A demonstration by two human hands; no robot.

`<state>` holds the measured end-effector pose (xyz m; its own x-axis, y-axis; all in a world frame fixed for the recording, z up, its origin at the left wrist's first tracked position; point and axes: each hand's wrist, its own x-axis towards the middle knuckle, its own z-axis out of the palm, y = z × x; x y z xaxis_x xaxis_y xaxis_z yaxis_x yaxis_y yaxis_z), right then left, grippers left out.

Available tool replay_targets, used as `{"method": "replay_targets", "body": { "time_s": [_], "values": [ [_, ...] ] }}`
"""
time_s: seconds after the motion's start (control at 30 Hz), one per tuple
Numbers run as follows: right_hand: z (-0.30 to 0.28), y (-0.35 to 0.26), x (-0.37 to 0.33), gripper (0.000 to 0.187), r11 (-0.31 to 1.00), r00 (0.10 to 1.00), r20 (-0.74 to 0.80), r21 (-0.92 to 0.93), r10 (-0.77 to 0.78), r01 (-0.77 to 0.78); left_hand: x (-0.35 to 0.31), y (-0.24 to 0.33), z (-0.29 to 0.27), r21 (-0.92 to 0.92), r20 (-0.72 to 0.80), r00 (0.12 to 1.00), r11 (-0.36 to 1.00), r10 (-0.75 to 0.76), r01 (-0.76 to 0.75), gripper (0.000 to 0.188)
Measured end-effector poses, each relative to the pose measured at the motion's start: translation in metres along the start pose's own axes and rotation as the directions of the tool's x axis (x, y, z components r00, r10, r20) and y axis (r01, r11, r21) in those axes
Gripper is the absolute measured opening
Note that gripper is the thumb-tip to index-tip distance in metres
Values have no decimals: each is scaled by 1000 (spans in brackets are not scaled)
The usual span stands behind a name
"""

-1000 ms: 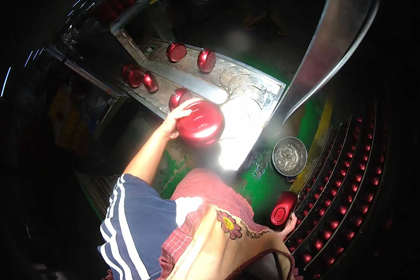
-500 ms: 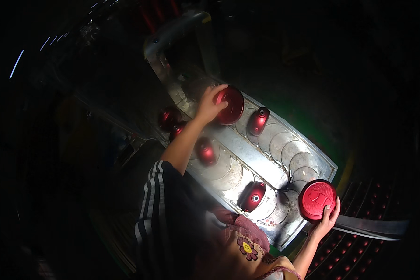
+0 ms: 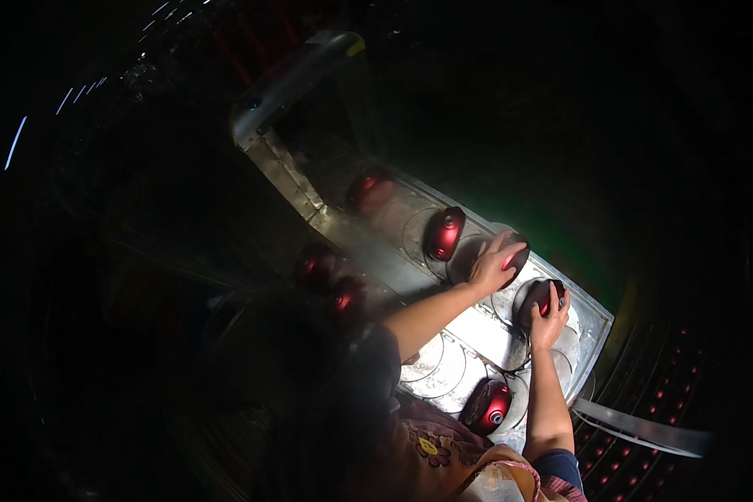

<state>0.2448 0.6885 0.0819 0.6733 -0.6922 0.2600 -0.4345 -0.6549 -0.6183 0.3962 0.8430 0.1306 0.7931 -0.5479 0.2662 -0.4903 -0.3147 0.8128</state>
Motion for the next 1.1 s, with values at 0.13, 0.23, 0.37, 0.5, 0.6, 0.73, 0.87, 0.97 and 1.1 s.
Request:
{"method": "replay_targets", "body": {
  "time_s": [0.13, 0.23, 0.37, 0.5, 0.6, 0.73, 0.87, 0.97, 1.1],
  "values": [
    [12, -36, -3, 66, 1000, 993, 115, 22, -13, 10, -10, -37, 3, 122, -11, 999, 991, -47, 48, 55],
    [17, -54, 0, 68, 987, 997, 62, 155, -43, 33, -9, -54, -4, 132, -113, 993, 991, 18, -3, 54],
    [31, -73, 2, 66, 994, 995, -60, 81, -74, 79, -3, -60, -3, 150, -253, 955, 982, 152, -116, 57],
    [40, -90, 3, 60, 999, 981, 189, 13, 39, -43, -7, -66, -5, 216, -158, 987, 976, 20, 15, 60],
    [24, -101, -2, 65, 995, 959, 283, 95, -15, -12, -17, -70, -19, 283, -112, 994, 959, 18, 14, 60],
    [-49, -88, -38, 65, 910, 956, 177, 387, -232, 149, -36, -41, -51, 265, -235, 965, 963, 112, -47, 53],
    [-167, -25, -109, 44, 818, 954, 202, 572, -220, 67, -80, 45, -63, -89, -336, 933, 982, 129, -168, 35],
    [-262, 43, -170, 36, 803, 976, 181, 595, -122, -9, -127, 123, -30, -351, -341, 940, 930, -18, -110, 23],
    [-380, 135, -251, 34, 720, 992, 4, 688, 123, -92, -199, 223, 85, -606, -141, 990, 791, -6, -82, 19]
  ]
}}
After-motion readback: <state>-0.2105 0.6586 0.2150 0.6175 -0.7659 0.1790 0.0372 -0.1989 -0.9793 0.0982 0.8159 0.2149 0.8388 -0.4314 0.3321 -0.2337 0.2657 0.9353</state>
